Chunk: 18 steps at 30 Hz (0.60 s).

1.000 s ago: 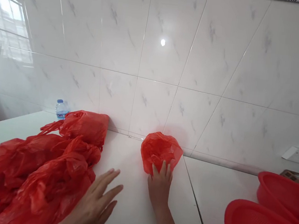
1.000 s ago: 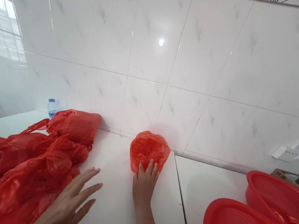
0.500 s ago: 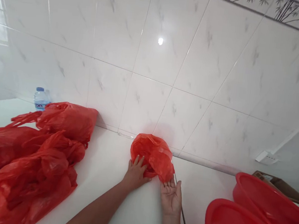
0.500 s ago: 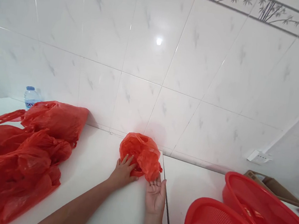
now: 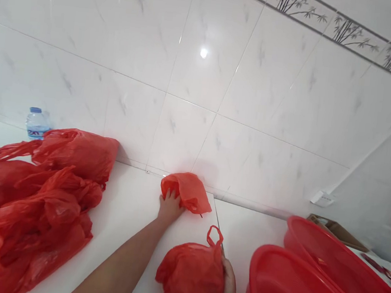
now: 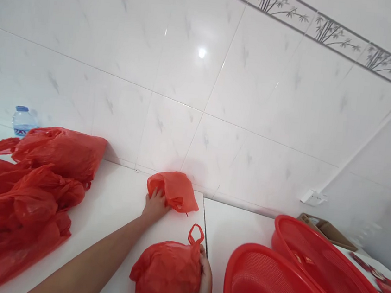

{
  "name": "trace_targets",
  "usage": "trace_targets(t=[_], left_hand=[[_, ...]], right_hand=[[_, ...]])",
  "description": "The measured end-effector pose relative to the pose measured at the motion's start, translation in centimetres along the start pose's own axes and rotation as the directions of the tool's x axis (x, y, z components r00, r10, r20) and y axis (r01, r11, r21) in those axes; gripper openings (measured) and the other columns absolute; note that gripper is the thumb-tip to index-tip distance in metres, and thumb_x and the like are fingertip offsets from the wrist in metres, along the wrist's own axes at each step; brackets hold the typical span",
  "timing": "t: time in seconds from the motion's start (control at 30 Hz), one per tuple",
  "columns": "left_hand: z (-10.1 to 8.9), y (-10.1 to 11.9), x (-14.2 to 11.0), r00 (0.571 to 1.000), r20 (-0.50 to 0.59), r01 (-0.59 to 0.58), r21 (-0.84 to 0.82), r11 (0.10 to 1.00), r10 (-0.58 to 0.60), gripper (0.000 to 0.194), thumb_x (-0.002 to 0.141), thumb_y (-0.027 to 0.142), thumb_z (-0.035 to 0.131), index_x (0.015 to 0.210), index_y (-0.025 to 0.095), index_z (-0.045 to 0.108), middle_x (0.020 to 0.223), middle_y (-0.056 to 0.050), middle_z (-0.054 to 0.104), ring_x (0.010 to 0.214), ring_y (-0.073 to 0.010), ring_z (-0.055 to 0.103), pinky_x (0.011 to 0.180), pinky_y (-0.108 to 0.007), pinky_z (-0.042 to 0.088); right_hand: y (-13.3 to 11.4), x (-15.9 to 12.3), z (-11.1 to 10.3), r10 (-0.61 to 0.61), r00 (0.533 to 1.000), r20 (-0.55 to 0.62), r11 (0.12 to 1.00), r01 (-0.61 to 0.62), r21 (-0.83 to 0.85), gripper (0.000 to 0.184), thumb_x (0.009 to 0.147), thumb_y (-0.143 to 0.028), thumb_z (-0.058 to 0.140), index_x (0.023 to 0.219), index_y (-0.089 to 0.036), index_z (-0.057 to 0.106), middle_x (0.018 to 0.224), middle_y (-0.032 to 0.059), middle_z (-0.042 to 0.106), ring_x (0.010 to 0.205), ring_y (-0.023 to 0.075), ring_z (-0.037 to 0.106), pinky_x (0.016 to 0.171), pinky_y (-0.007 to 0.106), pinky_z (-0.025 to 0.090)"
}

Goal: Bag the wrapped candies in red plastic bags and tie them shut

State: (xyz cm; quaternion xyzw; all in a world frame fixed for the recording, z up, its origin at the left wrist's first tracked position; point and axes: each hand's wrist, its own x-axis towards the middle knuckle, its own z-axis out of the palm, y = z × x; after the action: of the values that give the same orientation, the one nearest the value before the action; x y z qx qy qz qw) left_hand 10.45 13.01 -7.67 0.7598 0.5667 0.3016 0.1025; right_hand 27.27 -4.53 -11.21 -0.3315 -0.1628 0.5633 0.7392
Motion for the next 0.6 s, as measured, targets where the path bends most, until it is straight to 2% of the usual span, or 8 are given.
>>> trace_targets(t=[0.13,0.23,0.3,0.4,0.47,0.5,0.6], left_hand=[[-1.1,0.1,-2.5,0.996,-0.028,-0.087,-0.13,0.988,0.084,0.053,0.075,0.022,0.056,0.128,0.017,0.05,0.147,-0.015,0.033,0.14,-0.0337,0.013,0.109,-0.055,0.011],[-2.1,-0.2,-5.7,0.992,-0.026,-0.124,-0.252,0.96,0.121,0.047,0.073,0.02,0.058,0.121,0.018,0.055,0.146,-0.014,0.035,0.14,-0.0322,0.016,0.11,-0.056,0.013],[-2.9,-0.6,-8.1,0.991,-0.003,-0.124,-0.356,0.926,0.132,0.041,0.078,0.025,0.057,0.118,0.017,0.057,0.143,-0.014,0.04,0.136,-0.0304,0.026,0.109,-0.053,0.022],[-4.1,-0.8,-11.5,0.983,0.091,-0.088,-0.523,0.848,0.158,0.037,0.089,0.037,0.043,0.117,0.018,0.058,0.131,-0.013,0.053,0.117,-0.0245,0.051,0.098,-0.045,0.041],[-4.7,-0.7,-13.4,0.966,0.175,-0.048,-0.605,0.795,0.191,0.045,0.092,0.045,0.037,0.123,0.018,0.055,0.124,-0.013,0.059,0.101,-0.0212,0.061,0.087,-0.04,0.049],[-5.0,-0.5,-14.3,0.952,0.222,-0.019,-0.642,0.766,0.21,0.05,0.09,0.049,0.04,0.128,0.018,0.05,0.124,-0.014,0.059,0.095,-0.0205,0.063,0.082,-0.038,0.051],[-5.1,0.8,-16.6,0.871,0.404,0.174,-0.784,0.596,0.278,0.086,0.075,0.052,0.063,0.146,0.023,0.023,0.14,-0.02,0.043,0.091,-0.0204,0.063,0.07,-0.034,0.053]], right_hand=[[-1.0,-1.3,0.4,0.025,0.999,-0.036,0.999,-0.026,-0.022,0.015,0.064,-0.029,0.072,0.076,-0.023,0.066,0.071,-0.0015,0.07,0.067,0.0179,0.067,0.069,0.034,0.055],[-1.1,-1.6,0.9,0.017,1.0,0.008,0.999,-0.016,-0.043,0.017,0.065,-0.029,0.073,0.079,-0.023,0.065,0.077,-0.0016,0.071,0.071,0.0169,0.067,0.071,0.032,0.053],[-0.9,-1.7,1.2,-0.003,0.999,0.045,0.997,0.007,-0.081,0.023,0.065,-0.027,0.073,0.086,-0.023,0.065,0.084,-0.0007,0.071,0.075,0.0166,0.066,0.071,0.031,0.052],[-0.7,-1.6,1.5,-0.022,0.994,0.102,0.985,0.04,-0.169,0.031,0.063,-0.024,0.075,0.092,-0.021,0.064,0.089,0.0011,0.071,0.079,0.0167,0.066,0.071,0.029,0.051],[-0.7,-1.5,1.9,-0.021,0.992,0.128,0.975,0.049,-0.215,0.038,0.06,-0.023,0.077,0.096,-0.021,0.063,0.087,0.0002,0.07,0.077,0.0164,0.065,0.071,0.029,0.051],[-0.7,-1.5,2.1,-0.02,0.99,0.136,0.971,0.052,-0.235,0.042,0.058,-0.022,0.077,0.098,-0.022,0.062,0.085,-0.0007,0.069,0.075,0.0162,0.065,0.071,0.03,0.051],[-0.6,-1.6,2.8,-0.016,0.988,0.155,0.952,0.062,-0.299,0.05,0.056,-0.024,0.078,0.103,-0.022,0.06,0.08,-0.0016,0.068,0.07,0.0163,0.065,0.066,0.03,0.051]])
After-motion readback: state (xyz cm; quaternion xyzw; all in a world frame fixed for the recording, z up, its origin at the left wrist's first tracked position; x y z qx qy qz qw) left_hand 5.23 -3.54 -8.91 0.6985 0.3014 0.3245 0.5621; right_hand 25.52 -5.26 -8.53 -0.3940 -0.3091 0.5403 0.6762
